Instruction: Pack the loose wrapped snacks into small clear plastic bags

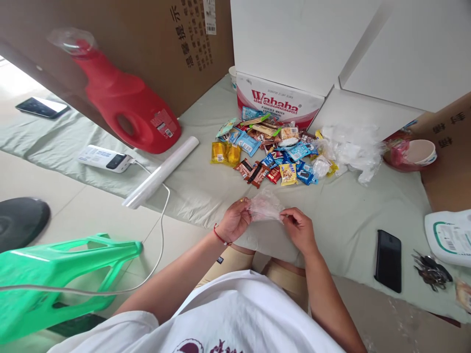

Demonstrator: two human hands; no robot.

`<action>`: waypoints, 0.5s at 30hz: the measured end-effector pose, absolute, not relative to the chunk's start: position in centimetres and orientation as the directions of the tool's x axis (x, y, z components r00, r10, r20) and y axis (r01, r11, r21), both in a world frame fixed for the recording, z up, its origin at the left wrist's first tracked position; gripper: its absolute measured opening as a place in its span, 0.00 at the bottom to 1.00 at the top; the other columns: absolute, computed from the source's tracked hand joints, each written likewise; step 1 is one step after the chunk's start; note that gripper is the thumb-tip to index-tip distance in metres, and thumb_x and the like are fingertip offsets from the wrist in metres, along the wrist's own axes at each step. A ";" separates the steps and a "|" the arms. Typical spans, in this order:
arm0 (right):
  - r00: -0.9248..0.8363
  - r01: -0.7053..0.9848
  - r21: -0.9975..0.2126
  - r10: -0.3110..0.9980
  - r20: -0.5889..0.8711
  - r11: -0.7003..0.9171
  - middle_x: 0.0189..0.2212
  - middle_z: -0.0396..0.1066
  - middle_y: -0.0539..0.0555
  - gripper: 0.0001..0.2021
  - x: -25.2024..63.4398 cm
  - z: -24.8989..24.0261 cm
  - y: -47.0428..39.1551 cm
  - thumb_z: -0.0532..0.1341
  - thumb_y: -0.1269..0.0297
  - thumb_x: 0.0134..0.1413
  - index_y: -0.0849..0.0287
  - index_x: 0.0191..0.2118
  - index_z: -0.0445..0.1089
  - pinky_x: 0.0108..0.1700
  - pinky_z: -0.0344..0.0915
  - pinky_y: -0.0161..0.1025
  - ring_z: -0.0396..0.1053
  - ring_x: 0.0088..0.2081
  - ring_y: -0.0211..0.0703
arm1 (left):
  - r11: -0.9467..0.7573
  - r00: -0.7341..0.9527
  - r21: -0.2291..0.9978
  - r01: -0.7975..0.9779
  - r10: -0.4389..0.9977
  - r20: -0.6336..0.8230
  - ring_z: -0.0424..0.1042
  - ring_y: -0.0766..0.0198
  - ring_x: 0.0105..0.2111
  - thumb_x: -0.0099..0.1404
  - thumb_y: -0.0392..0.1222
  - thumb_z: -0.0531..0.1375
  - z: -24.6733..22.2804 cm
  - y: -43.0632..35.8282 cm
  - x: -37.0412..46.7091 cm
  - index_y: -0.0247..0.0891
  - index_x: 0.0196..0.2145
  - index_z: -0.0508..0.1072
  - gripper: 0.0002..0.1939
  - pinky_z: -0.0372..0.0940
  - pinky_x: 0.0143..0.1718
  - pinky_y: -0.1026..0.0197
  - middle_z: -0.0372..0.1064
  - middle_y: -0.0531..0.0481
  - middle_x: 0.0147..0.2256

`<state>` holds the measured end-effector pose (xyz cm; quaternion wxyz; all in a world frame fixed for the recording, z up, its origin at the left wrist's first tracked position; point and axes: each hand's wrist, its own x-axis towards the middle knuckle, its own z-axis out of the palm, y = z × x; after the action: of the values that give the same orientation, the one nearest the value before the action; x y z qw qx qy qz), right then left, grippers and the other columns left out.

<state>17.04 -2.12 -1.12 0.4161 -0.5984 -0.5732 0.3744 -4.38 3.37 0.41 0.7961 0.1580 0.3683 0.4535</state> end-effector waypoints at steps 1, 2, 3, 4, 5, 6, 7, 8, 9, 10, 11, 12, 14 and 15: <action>0.105 0.336 -0.942 0.994 0.009 -0.027 0.32 0.73 0.51 0.10 17.6 -1.2 -2.2 0.64 0.54 0.62 0.54 0.38 0.76 0.34 0.63 0.37 0.64 0.29 0.39 | 0.541 0.315 0.579 -0.610 0.836 -0.449 0.70 0.64 0.29 0.54 0.39 0.68 0.3 3.5 -4.5 0.40 0.24 0.63 0.14 0.70 0.39 0.57 0.65 0.54 0.24; 0.150 0.303 -0.952 0.989 -0.005 -0.051 0.31 0.72 0.50 0.10 18.1 -1.3 -2.3 0.64 0.53 0.61 0.55 0.38 0.76 0.34 0.63 0.36 0.64 0.29 0.39 | 0.537 0.308 0.574 -0.618 0.837 -0.452 0.71 0.64 0.30 0.53 0.39 0.68 0.2 3.5 -4.6 0.40 0.24 0.63 0.14 0.70 0.39 0.57 0.65 0.54 0.25; 0.188 0.285 -0.956 0.982 -0.010 -0.064 0.30 0.71 0.50 0.11 18.5 -1.2 -2.4 0.65 0.53 0.60 0.55 0.38 0.76 0.34 0.63 0.36 0.64 0.30 0.39 | 0.527 0.295 0.575 -0.625 0.842 -0.451 0.72 0.63 0.31 0.53 0.40 0.68 0.1 3.5 -4.7 0.40 0.24 0.63 0.14 0.70 0.39 0.58 0.66 0.54 0.26; 0.213 0.285 -0.956 0.977 -0.003 -0.065 0.31 0.71 0.50 0.10 18.8 -1.0 -2.5 0.65 0.53 0.60 0.55 0.39 0.75 0.34 0.63 0.36 0.64 0.30 0.38 | 0.516 0.281 0.584 -0.627 0.848 -0.448 0.71 0.64 0.31 0.53 0.40 0.68 0.1 3.5 -4.7 0.40 0.24 0.63 0.15 0.70 0.37 0.59 0.65 0.54 0.25; 0.222 0.298 -0.953 0.975 0.016 -0.052 0.34 0.71 0.51 0.10 18.8 -0.8 -2.6 0.65 0.54 0.60 0.55 0.41 0.75 0.34 0.63 0.36 0.63 0.30 0.38 | 0.508 0.272 0.598 -0.620 0.854 -0.443 0.70 0.65 0.29 0.52 0.40 0.68 0.2 3.4 -4.7 0.39 0.24 0.63 0.15 0.69 0.35 0.61 0.65 0.55 0.25; 0.213 0.320 -0.947 0.976 0.040 -0.031 0.39 0.72 0.52 0.12 18.7 -0.5 -2.6 0.65 0.55 0.61 0.54 0.45 0.75 0.34 0.64 0.36 0.62 0.30 0.37 | 0.505 0.273 0.615 -0.605 0.858 -0.436 0.68 0.67 0.28 0.52 0.40 0.69 0.3 3.3 -4.6 0.39 0.25 0.64 0.15 0.67 0.32 0.63 0.64 0.55 0.25; 0.186 0.340 -0.940 0.981 0.061 -0.006 0.44 0.71 0.54 0.15 18.5 -0.1 -2.5 0.65 0.55 0.60 0.53 0.51 0.74 0.35 0.65 0.37 0.62 0.29 0.36 | 0.509 0.286 0.634 -0.583 0.858 -0.426 0.67 0.68 0.27 0.51 0.41 0.70 0.5 3.2 -4.4 0.39 0.25 0.65 0.15 0.65 0.30 0.64 0.65 0.55 0.25; 0.149 0.352 -0.936 0.986 0.074 0.017 0.50 0.70 0.56 0.21 18.0 0.2 -2.2 0.65 0.56 0.60 0.51 0.57 0.71 0.35 0.66 0.38 0.62 0.29 0.36 | 0.517 0.312 0.652 -0.555 0.855 -0.414 0.66 0.69 0.26 0.50 0.42 0.70 0.7 2.9 -4.2 0.38 0.25 0.66 0.15 0.63 0.29 0.65 0.67 0.54 0.26; 0.107 0.355 -0.934 0.991 0.078 0.035 0.54 0.68 0.58 0.26 17.5 0.5 -1.9 0.66 0.56 0.59 0.49 0.63 0.67 0.35 0.66 0.38 0.62 0.29 0.35 | 0.527 0.343 0.669 -0.524 0.850 -0.400 0.66 0.69 0.26 0.50 0.43 0.71 0.9 2.7 -3.8 0.37 0.25 0.66 0.16 0.63 0.29 0.65 0.68 0.53 0.27; 0.067 0.351 -0.935 0.995 0.078 0.050 0.56 0.67 0.58 0.30 17.0 0.8 -1.5 0.66 0.56 0.58 0.48 0.65 0.64 0.35 0.67 0.39 0.63 0.29 0.36 | 0.533 0.375 0.686 -0.496 0.844 -0.384 0.66 0.69 0.27 0.50 0.45 0.72 1.1 2.4 -3.5 0.37 0.25 0.67 0.17 0.63 0.29 0.65 0.69 0.52 0.29; 0.030 0.346 -0.936 0.996 0.079 0.063 0.54 0.68 0.58 0.29 16.4 0.9 -1.0 0.66 0.56 0.58 0.48 0.65 0.65 0.35 0.67 0.39 0.63 0.29 0.36 | 0.528 0.395 0.702 -0.479 0.843 -0.365 0.68 0.68 0.28 0.51 0.48 0.72 1.2 2.1 -3.1 0.37 0.26 0.67 0.19 0.63 0.31 0.64 0.71 0.51 0.31; 0.008 0.339 -0.938 0.997 0.081 0.073 0.51 0.70 0.56 0.24 15.9 1.0 -0.5 0.66 0.56 0.59 0.49 0.61 0.70 0.36 0.67 0.38 0.64 0.30 0.37 | 0.509 0.394 0.720 -0.472 0.852 -0.344 0.70 0.66 0.31 0.52 0.50 0.72 1.3 1.8 -2.8 0.38 0.28 0.67 0.20 0.65 0.33 0.63 0.72 0.50 0.34; 0.034 0.304 -0.950 0.996 0.081 0.067 0.42 0.72 0.54 0.13 15.1 0.8 0.5 0.64 0.55 0.60 0.52 0.47 0.77 0.36 0.67 0.38 0.66 0.31 0.38 | 0.432 0.331 0.776 -0.460 0.894 -0.301 0.73 0.61 0.39 0.49 0.50 0.75 1.2 1.3 -2.1 0.39 0.35 0.69 0.23 0.67 0.38 0.61 0.74 0.47 0.42; 0.074 0.265 -0.963 0.995 0.066 0.045 0.38 0.72 0.53 0.11 14.8 0.6 0.8 0.64 0.54 0.60 0.53 0.42 0.77 0.35 0.66 0.37 0.65 0.31 0.38 | 0.390 0.285 0.810 -0.438 0.915 -0.286 0.73 0.59 0.43 0.46 0.48 0.76 1.1 1.1 -1.9 0.40 0.39 0.70 0.27 0.68 0.42 0.60 0.74 0.46 0.46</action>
<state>14.81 0.83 0.62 0.4631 -0.5678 -0.5549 0.3941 -1.91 1.10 1.11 0.7392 0.3097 0.3852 0.4574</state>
